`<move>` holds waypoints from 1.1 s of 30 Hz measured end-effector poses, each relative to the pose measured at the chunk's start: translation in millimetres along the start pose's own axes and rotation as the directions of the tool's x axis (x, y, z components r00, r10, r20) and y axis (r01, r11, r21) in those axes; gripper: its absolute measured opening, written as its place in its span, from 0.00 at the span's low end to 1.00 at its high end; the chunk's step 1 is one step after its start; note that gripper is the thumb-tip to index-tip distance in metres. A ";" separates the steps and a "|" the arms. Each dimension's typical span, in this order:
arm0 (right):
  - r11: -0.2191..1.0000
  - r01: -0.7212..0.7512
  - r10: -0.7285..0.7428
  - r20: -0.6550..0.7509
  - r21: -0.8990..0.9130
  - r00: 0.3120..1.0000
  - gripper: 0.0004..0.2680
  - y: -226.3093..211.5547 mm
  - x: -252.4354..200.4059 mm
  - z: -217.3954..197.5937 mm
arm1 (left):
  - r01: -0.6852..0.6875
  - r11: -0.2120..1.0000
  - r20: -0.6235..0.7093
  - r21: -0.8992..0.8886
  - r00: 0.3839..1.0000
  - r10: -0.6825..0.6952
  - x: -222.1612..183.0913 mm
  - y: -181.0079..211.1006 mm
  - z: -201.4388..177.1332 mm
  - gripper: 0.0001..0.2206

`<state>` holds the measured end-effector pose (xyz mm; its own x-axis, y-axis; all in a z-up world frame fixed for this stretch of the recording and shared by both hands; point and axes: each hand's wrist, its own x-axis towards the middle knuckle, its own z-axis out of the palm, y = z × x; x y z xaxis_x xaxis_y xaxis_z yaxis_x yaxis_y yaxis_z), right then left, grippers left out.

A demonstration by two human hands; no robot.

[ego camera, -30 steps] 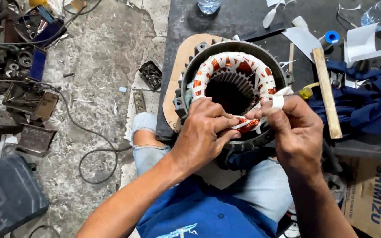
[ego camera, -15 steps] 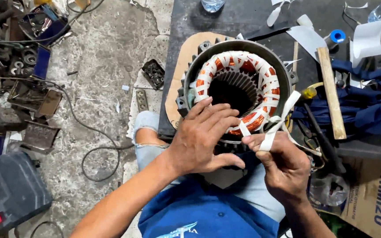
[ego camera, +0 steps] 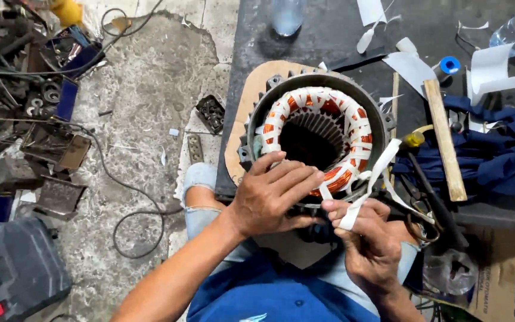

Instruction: Securing the copper windings of an electric motor stator using tape and a mallet.

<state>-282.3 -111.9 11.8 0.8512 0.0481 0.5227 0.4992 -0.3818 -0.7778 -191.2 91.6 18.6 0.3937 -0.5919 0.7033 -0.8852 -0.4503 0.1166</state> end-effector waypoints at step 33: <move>0.576 -0.011 0.407 -0.276 0.817 0.871 0.06 193.2 -136.9 -195.4 | 0.225 0.974 -0.045 -0.036 0.973 -0.226 -9.9 34.3 12.8 0.20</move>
